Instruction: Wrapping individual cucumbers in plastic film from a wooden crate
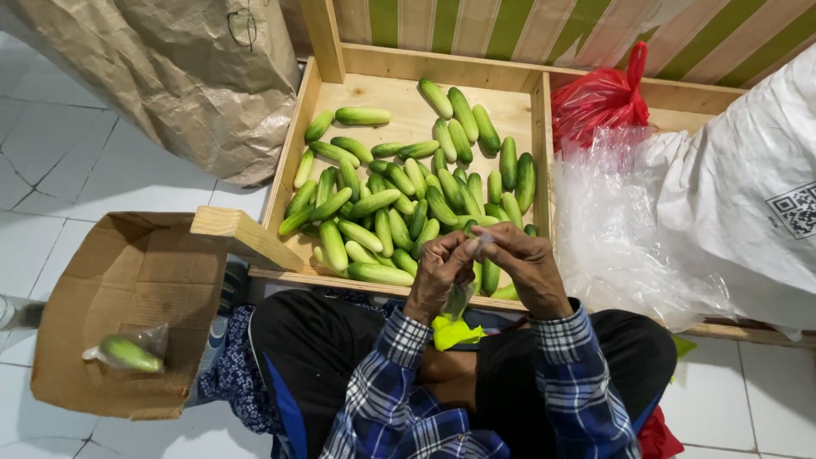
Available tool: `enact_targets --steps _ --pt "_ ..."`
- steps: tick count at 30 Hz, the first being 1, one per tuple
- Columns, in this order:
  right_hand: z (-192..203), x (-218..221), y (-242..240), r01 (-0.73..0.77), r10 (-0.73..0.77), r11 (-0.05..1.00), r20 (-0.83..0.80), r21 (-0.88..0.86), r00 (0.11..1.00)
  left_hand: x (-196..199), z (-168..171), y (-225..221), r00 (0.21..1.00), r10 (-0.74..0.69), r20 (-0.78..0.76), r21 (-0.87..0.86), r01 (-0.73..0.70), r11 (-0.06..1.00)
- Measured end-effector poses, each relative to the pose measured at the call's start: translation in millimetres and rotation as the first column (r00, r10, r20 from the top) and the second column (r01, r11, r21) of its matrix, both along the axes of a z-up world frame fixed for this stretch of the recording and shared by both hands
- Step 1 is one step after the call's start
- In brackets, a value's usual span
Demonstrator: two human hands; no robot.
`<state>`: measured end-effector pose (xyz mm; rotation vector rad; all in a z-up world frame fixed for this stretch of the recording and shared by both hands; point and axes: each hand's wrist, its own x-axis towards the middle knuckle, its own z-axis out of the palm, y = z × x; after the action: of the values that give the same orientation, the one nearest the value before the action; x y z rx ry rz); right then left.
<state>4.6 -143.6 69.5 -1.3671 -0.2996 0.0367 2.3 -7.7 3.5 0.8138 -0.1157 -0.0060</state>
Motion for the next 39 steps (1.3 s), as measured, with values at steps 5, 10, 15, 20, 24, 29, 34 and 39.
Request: enact_targets --steps 5,10,15,20,24,29,34,39 --pt "-24.9 7.6 -4.9 0.026 -0.02 0.997 -0.088 0.073 0.996 -1.8 1.4 0.6 1.0 -0.022 -0.018 -0.04 0.021 0.999" --pt "-21.3 4.9 -4.3 0.07 -0.059 0.993 -0.122 0.092 0.991 -2.9 6.9 2.4 0.998 -0.061 0.033 -0.128 0.064 0.99" --pt "-1.6 5.2 -5.7 0.047 -0.05 0.998 -0.065 -0.04 0.997 0.7 6.4 4.9 0.994 -0.056 0.092 0.073 0.049 0.996" --pt "28.9 -0.6 6.9 0.132 -0.121 0.964 0.06 -0.23 0.991 -0.6 24.7 25.3 0.996 -0.044 0.081 0.374 0.011 0.927" --pt "13.2 10.7 7.6 0.149 -0.12 0.957 0.127 -0.25 0.985 6.7 -13.5 28.8 0.939 0.338 0.069 0.569 -0.316 0.76" --pt "-3.4 13.2 9.5 0.251 -0.222 0.928 0.13 -0.277 0.966 -26.3 7.2 15.8 0.848 0.394 -0.354 0.477 -0.199 0.856" --pt "-23.4 -15.4 13.4 0.385 -0.306 0.849 0.257 -0.362 0.917 -25.8 -68.0 -11.1 0.828 -0.315 -0.463 -0.378 0.137 0.916" --pt "-53.9 -57.9 8.1 0.363 -0.264 0.85 0.288 -0.381 0.92 -30.1 -80.2 -23.1 0.809 -0.39 -0.44 -0.675 -0.011 0.738"
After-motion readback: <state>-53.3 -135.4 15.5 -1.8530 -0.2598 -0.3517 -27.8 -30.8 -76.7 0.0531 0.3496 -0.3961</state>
